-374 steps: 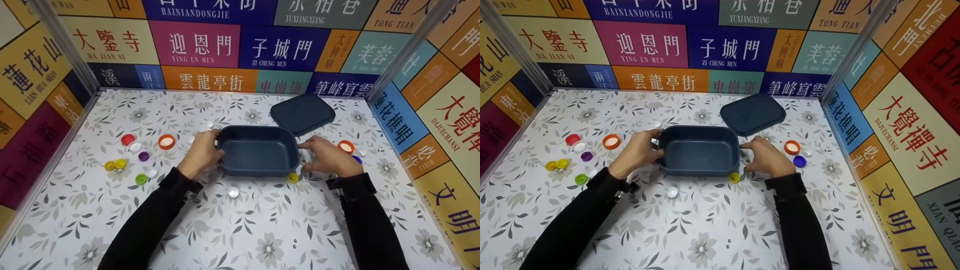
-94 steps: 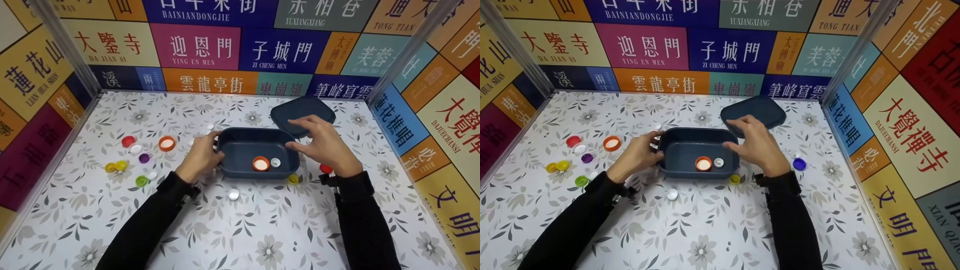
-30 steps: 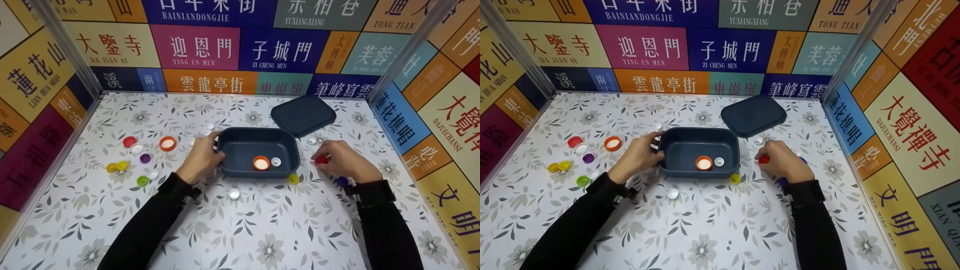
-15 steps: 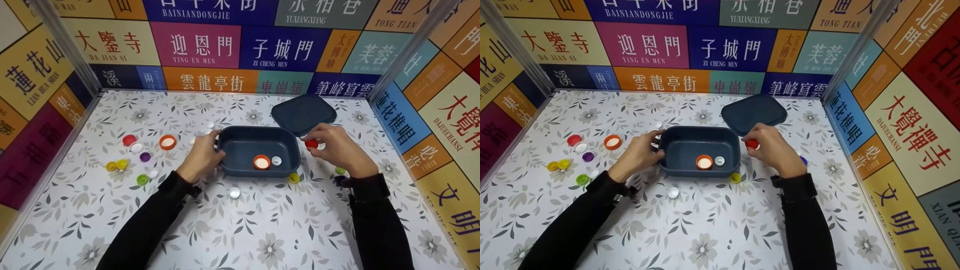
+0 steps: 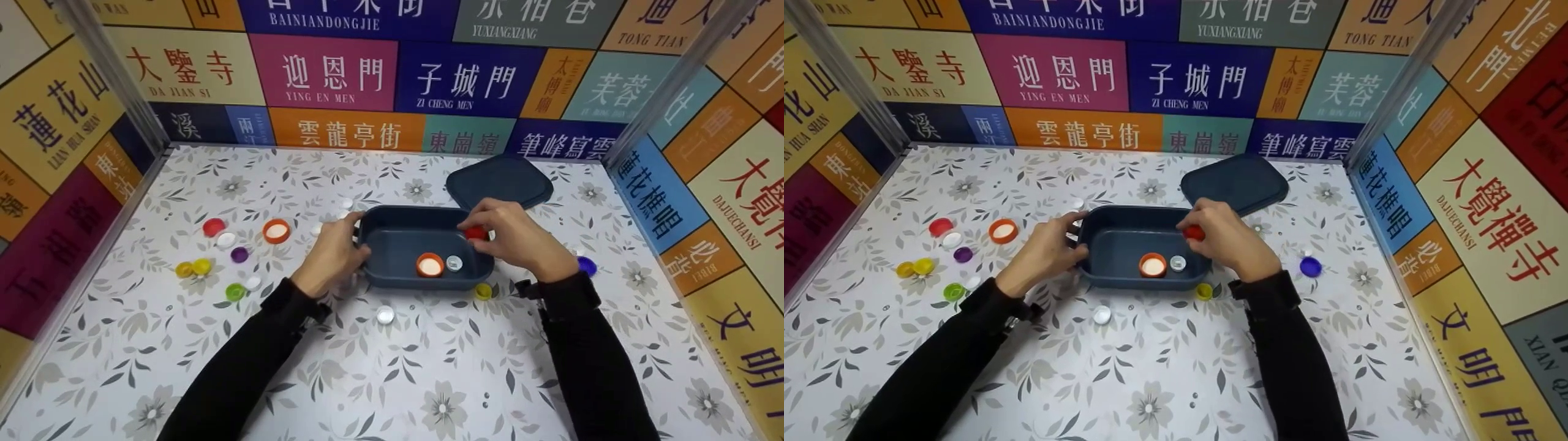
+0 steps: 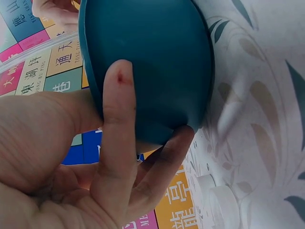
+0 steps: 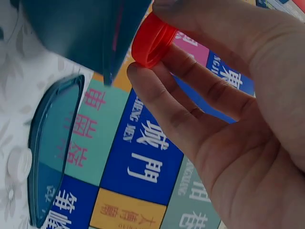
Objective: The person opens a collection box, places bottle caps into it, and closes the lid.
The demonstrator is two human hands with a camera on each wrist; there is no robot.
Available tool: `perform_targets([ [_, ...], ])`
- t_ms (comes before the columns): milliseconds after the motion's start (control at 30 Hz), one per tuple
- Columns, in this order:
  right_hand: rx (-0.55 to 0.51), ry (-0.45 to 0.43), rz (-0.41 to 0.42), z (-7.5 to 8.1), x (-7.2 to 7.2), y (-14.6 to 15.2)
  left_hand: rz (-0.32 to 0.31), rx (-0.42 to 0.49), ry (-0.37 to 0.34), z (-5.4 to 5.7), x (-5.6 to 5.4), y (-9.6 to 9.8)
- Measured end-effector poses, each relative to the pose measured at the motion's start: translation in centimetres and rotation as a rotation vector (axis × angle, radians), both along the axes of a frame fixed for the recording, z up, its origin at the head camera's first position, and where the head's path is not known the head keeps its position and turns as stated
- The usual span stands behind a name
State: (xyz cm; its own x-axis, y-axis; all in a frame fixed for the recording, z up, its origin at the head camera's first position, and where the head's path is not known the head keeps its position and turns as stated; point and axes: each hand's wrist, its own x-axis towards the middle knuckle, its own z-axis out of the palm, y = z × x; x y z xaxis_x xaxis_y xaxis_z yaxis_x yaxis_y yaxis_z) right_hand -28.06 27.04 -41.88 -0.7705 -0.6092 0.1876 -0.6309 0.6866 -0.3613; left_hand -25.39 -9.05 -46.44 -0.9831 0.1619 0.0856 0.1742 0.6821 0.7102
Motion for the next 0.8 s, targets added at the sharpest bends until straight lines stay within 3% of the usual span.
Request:
perform_targets([
  [333, 0.055, -0.043, -0.026, -0.6, -0.8, -1.9, 0.008, 0.003, -0.060, 0.2, -0.2, 0.3],
  [800, 0.146, -0.087, -0.020, -1.6, -1.4, -3.6, 0.023, -0.026, -0.043, 0.0, -0.3, 0.1],
])
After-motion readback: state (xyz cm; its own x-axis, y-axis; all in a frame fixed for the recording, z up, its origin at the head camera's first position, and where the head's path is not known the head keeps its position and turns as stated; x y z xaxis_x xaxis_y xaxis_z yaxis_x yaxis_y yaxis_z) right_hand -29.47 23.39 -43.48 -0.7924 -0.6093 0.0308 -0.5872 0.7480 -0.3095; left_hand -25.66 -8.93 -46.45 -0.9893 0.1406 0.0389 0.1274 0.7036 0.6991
